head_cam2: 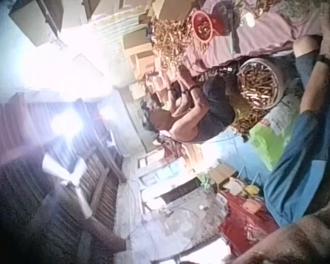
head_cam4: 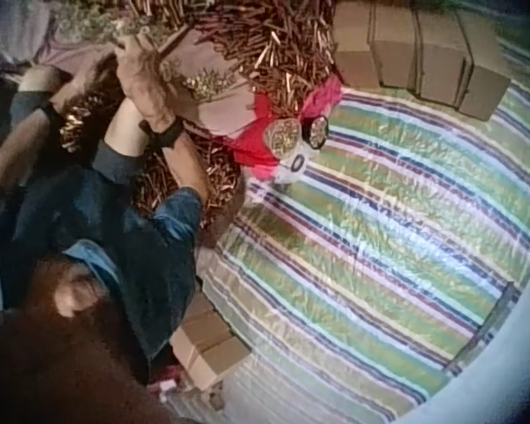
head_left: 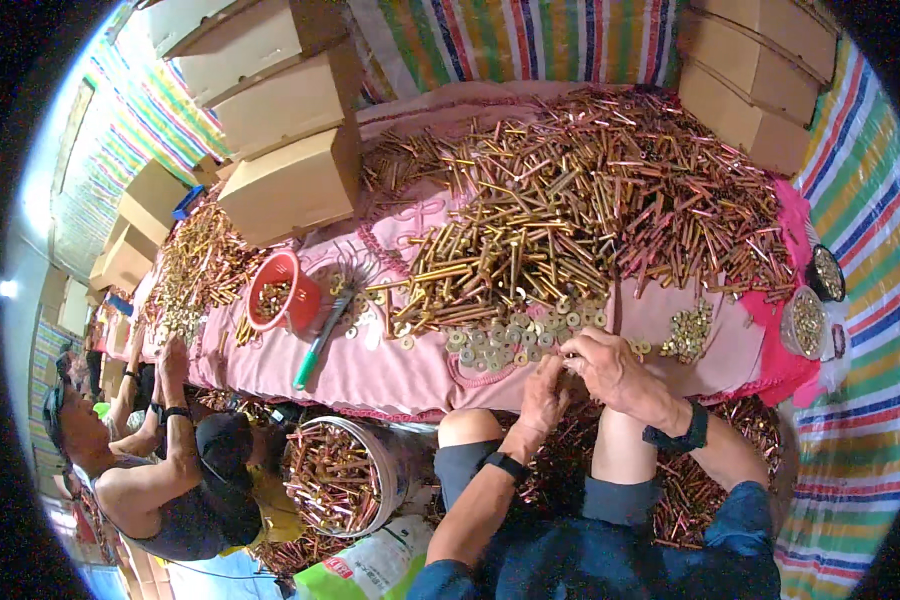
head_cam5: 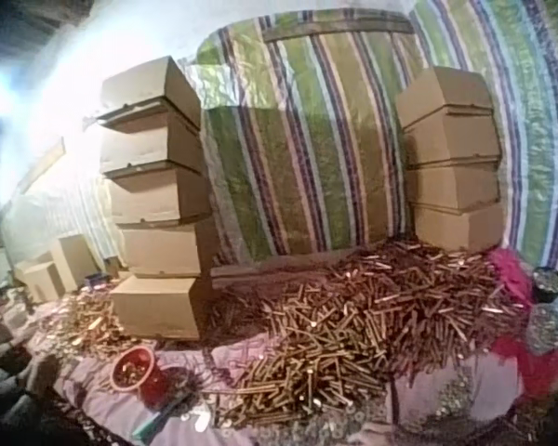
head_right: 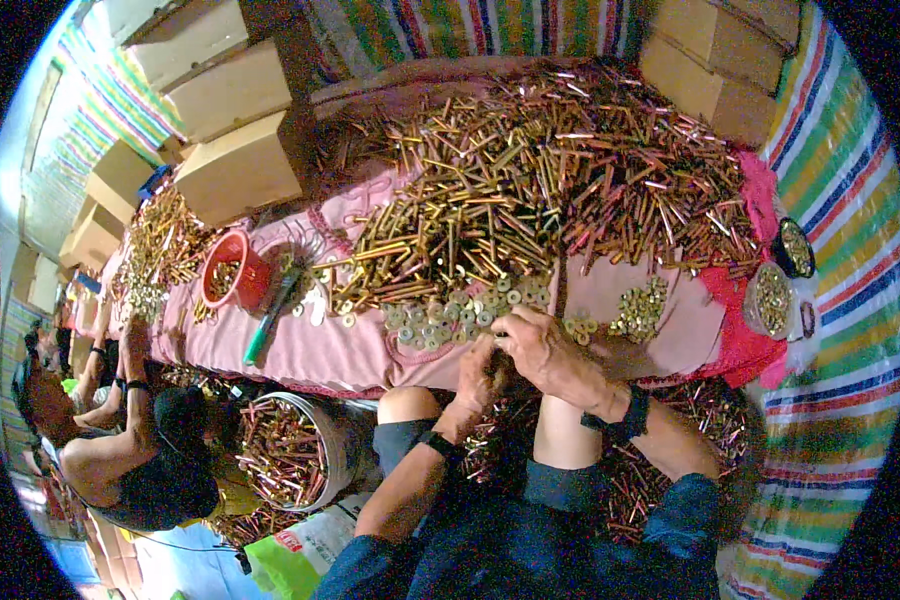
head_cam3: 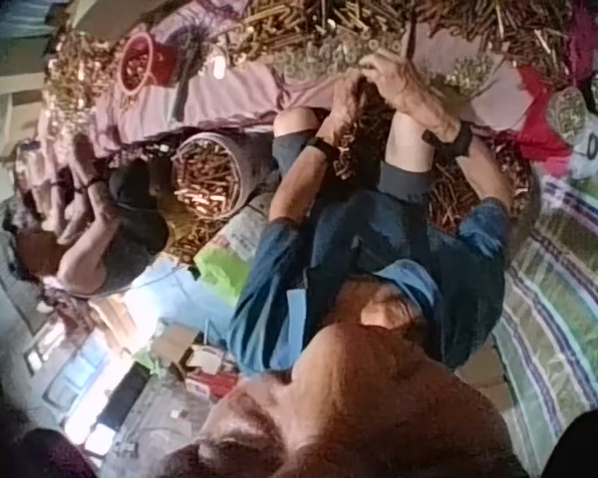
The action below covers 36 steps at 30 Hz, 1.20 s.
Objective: Manually assembling small metal rods with washers and circular plates at a workshop table.
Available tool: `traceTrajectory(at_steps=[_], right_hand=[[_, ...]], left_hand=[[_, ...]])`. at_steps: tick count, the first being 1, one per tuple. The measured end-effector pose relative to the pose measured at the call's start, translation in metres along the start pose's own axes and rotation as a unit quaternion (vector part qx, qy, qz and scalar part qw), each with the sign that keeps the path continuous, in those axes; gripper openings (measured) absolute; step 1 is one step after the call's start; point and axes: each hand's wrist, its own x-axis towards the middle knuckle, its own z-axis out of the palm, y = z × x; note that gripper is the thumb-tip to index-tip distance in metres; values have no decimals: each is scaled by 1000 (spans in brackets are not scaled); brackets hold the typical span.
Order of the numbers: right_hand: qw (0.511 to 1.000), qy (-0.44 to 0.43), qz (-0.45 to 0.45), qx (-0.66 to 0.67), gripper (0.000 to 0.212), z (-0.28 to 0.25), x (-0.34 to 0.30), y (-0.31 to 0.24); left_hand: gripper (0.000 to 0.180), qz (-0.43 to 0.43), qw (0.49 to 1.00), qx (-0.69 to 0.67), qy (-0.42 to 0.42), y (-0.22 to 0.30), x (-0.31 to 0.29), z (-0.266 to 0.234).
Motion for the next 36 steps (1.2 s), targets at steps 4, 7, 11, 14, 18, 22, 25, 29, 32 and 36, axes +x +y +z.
traceTrajectory(at_steps=[4, 7, 11, 14, 18, 22, 25, 29, 32, 36], right_hand=[[999, 19, -31, -8, 20, -5, -5, 14], [997, 19, -70, 22, 22, 12, -2, 13], [999, 29, -34, -2, 20, 1, -5, 8], [1000, 8, -16, -19, 22, 3, -7, 12], [998, 9, 48, 44, 18, -3, -1, -12], [999, 18, 28, 12, 18, 1, -4, -5], [999, 15, 36, -22, 17, 1, -6, -3], [1000, 13, 11, 5, 20, 2, -10, 3], [999, 32, -31, -18, 20, -3, -5, -1], [999, 52, 1, 10, 15, 10, -4, 8]], left_hand=[[21, 50, 998, -31, 12, 20, 15, 5], [18, 34, 998, -17, 43, 8, 2, -1], [29, 24, 999, -31, -3, 14, 4, -1], [38, 46, 999, -26, 9, 13, 3, 3], [44, 17, 998, -52, 1, 4, -1, 2], [53, 28, 998, -53, 6, -5, -1, 6], [55, 90, 993, -65, 37, 1, 5, 7], [52, 96, 993, -62, 35, 1, 3, 9], [53, 63, 997, -40, 6, -2, 4, 11], [48, 38, 999, 2, 6, -5, 0, 3]])
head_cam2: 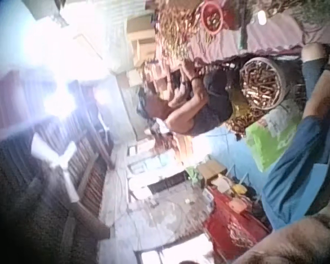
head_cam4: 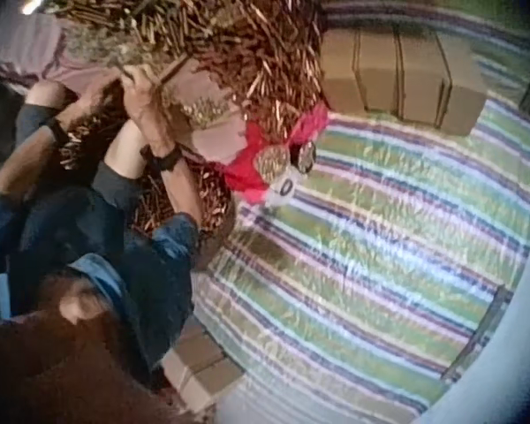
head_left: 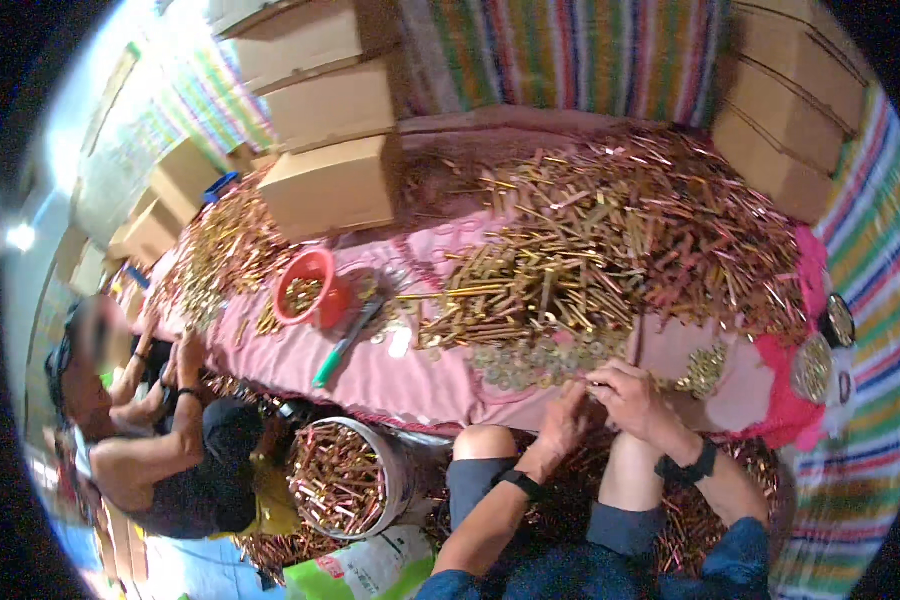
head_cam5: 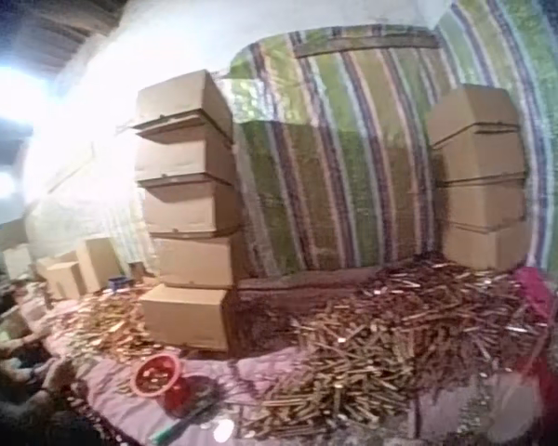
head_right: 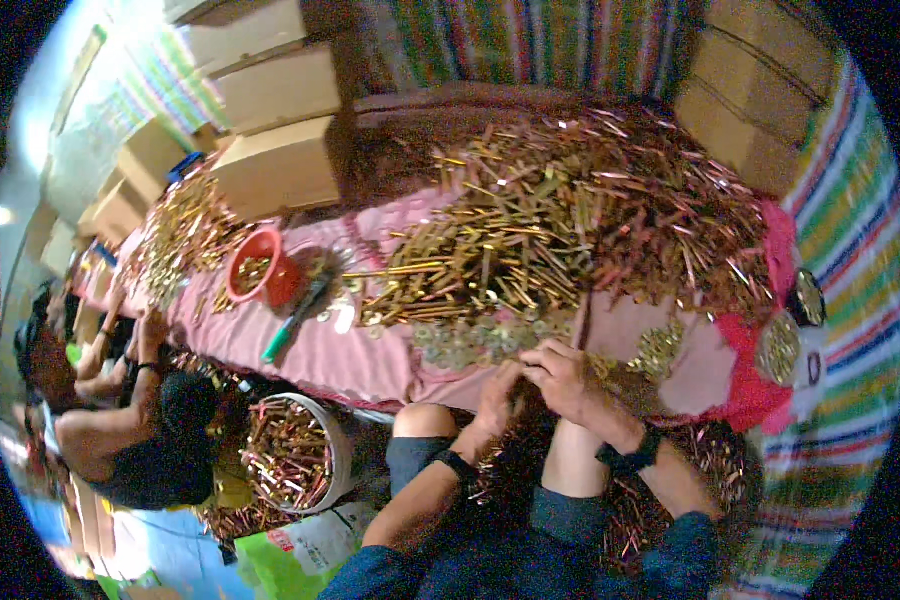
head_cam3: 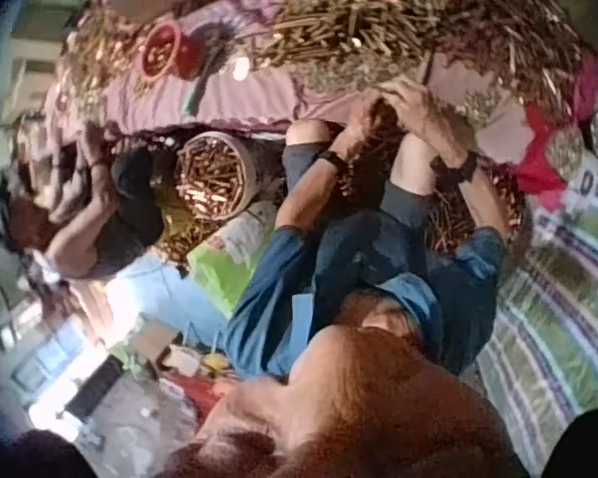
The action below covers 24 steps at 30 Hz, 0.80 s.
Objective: Manually assembling small metal rods with washers and circular plates at a workshop table.
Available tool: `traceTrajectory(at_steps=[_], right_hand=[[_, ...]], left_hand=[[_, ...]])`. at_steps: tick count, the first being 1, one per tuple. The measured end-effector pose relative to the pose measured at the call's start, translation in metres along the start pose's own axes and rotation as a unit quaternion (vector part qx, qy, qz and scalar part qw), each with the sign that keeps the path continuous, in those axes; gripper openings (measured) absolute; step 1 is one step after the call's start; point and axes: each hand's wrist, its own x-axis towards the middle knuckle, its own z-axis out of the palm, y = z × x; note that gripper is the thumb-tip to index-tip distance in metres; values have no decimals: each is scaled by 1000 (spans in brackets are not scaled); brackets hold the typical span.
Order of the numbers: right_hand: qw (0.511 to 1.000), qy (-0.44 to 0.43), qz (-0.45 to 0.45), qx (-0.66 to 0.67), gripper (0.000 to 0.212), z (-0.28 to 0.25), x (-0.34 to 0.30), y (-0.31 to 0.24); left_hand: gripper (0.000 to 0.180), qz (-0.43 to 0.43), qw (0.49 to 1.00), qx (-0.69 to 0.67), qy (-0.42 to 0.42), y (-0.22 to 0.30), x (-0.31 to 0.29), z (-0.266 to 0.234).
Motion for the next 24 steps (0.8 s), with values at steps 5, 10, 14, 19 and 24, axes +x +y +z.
traceTrajectory(at_steps=[5, 10, 14, 19, 24], right_hand=[[995, 4, 86, 53, 27, -5, -5, 13], [1000, -9, -10, 15, 28, -3, -4, 7], [994, -17, -109, -9, 15, -1, -1, 14], [998, -16, 46, 45, 38, -5, -5, 24], [998, 12, 3, 65, 35, -2, -9, 18]], left_hand=[[37, 16, 1000, -13, -11, 6, 8, 3], [41, -3, 1000, 14, -9, 2, 2, 1], [39, -8, 1000, -24, 5, 6, 1, 0], [24, 77, 997, 12, -6, 21, 15, -5], [23, 8, 1000, -20, 14, 33, 14, -2]])
